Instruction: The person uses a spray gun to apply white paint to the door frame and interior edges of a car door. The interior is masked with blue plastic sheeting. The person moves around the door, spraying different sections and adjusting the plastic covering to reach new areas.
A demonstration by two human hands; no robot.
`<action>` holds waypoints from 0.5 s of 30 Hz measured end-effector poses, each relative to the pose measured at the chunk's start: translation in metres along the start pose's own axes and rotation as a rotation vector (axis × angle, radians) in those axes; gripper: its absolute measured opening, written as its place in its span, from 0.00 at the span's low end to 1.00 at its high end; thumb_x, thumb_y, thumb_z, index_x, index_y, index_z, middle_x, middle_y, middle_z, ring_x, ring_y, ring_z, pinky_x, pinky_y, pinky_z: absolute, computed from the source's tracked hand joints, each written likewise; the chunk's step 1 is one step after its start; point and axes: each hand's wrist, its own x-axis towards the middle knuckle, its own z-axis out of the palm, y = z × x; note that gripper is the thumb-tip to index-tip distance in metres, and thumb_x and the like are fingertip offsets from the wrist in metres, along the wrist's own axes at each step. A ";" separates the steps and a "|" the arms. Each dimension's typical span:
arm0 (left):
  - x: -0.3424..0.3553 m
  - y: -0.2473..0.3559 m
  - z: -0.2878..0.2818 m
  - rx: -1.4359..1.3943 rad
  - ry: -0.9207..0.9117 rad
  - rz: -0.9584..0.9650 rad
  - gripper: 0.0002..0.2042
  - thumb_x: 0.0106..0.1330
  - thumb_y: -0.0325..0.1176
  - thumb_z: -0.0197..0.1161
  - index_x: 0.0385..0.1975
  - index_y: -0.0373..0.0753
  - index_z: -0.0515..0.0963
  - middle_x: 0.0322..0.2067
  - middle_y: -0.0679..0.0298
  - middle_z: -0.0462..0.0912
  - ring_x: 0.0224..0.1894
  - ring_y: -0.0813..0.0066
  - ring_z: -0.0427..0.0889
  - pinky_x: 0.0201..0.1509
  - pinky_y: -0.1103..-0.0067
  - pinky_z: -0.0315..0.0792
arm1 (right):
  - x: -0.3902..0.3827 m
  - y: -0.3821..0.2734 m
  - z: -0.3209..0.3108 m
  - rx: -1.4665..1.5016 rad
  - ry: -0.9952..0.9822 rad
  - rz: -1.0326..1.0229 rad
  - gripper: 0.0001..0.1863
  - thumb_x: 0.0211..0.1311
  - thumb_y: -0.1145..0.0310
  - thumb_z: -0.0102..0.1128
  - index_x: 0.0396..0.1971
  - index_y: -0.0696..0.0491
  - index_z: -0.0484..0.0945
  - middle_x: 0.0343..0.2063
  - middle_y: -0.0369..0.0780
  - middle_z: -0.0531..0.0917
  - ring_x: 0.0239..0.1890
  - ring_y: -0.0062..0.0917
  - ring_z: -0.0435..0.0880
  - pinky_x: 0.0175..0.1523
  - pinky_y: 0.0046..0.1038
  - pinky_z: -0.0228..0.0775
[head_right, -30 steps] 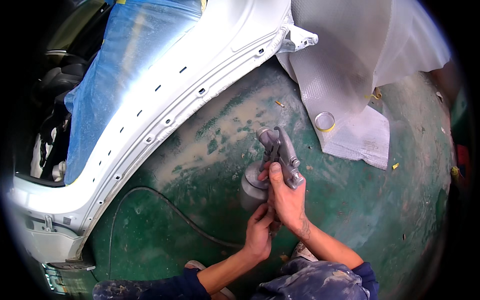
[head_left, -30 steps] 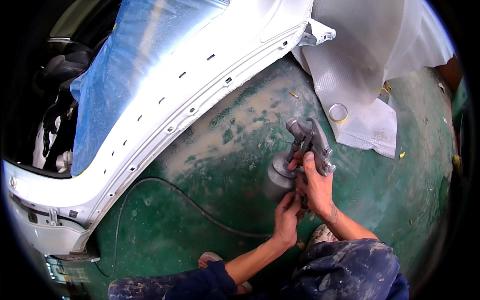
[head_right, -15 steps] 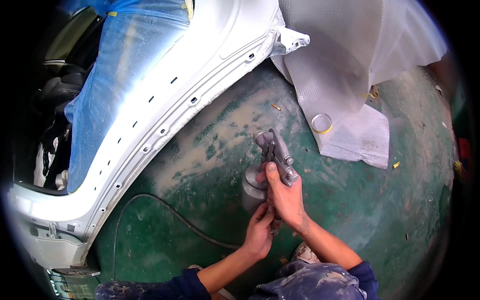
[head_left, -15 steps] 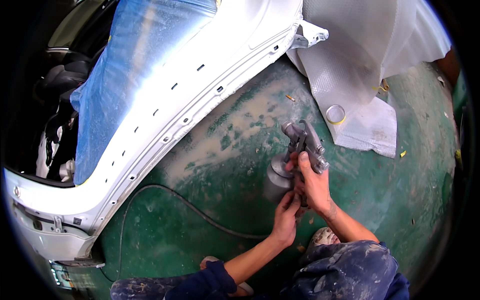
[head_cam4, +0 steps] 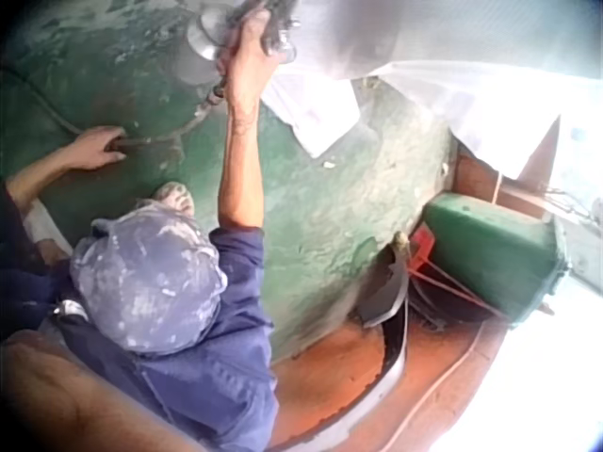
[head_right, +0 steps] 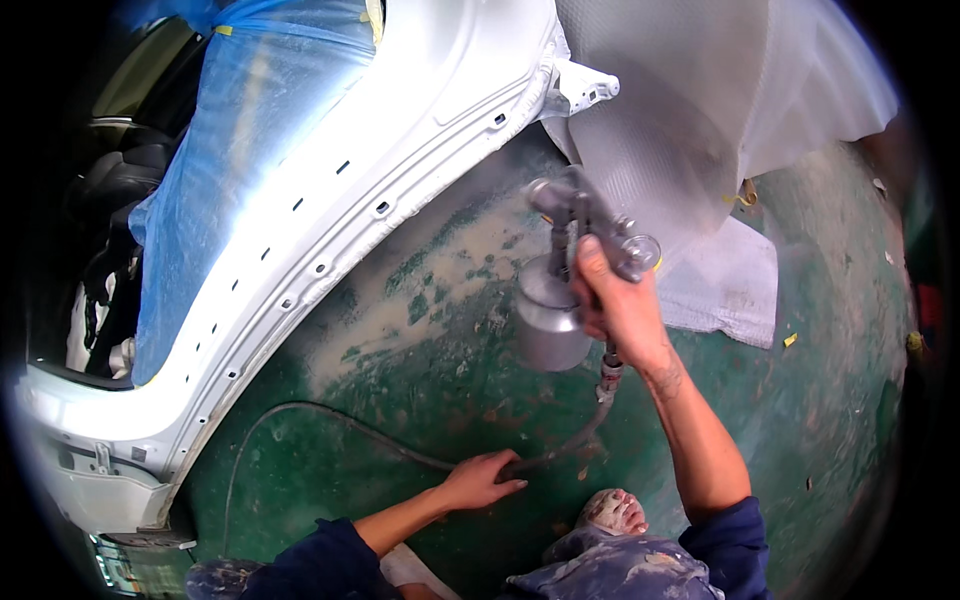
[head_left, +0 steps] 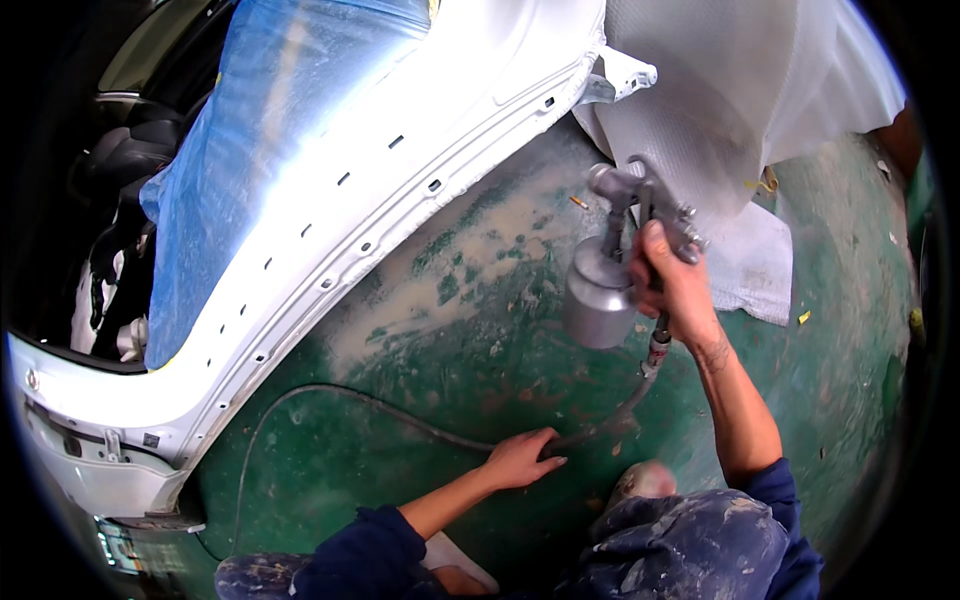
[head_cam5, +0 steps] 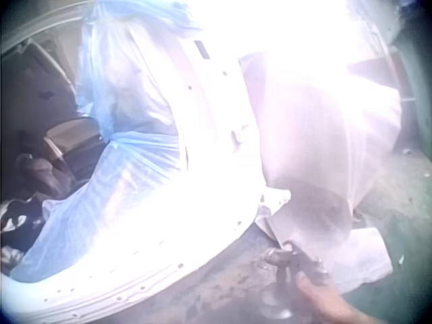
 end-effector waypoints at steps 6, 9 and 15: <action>-0.001 -0.010 -0.012 0.058 0.060 0.011 0.18 0.66 0.47 0.63 0.47 0.41 0.75 0.37 0.56 0.82 0.41 0.52 0.83 0.42 0.63 0.76 | -0.004 -0.009 0.003 -0.013 0.228 -0.210 0.22 0.73 0.46 0.53 0.34 0.52 0.72 0.20 0.32 0.71 0.11 0.12 0.58 0.16 0.18 0.48; 0.000 -0.014 -0.012 0.081 0.084 0.016 0.17 0.67 0.46 0.62 0.46 0.41 0.75 0.38 0.55 0.83 0.42 0.51 0.83 0.43 0.62 0.76 | -0.002 -0.007 0.008 -0.012 0.263 -0.215 0.21 0.73 0.48 0.54 0.32 0.52 0.71 0.20 0.32 0.70 0.11 0.12 0.58 0.15 0.18 0.47; -0.003 -0.020 -0.006 0.059 0.043 0.048 0.14 0.68 0.44 0.61 0.45 0.41 0.76 0.39 0.55 0.83 0.43 0.50 0.82 0.45 0.62 0.76 | -0.016 -0.005 0.024 -0.072 0.077 -0.106 0.19 0.73 0.51 0.56 0.28 0.51 0.70 0.17 0.31 0.68 0.12 0.13 0.60 0.17 0.20 0.48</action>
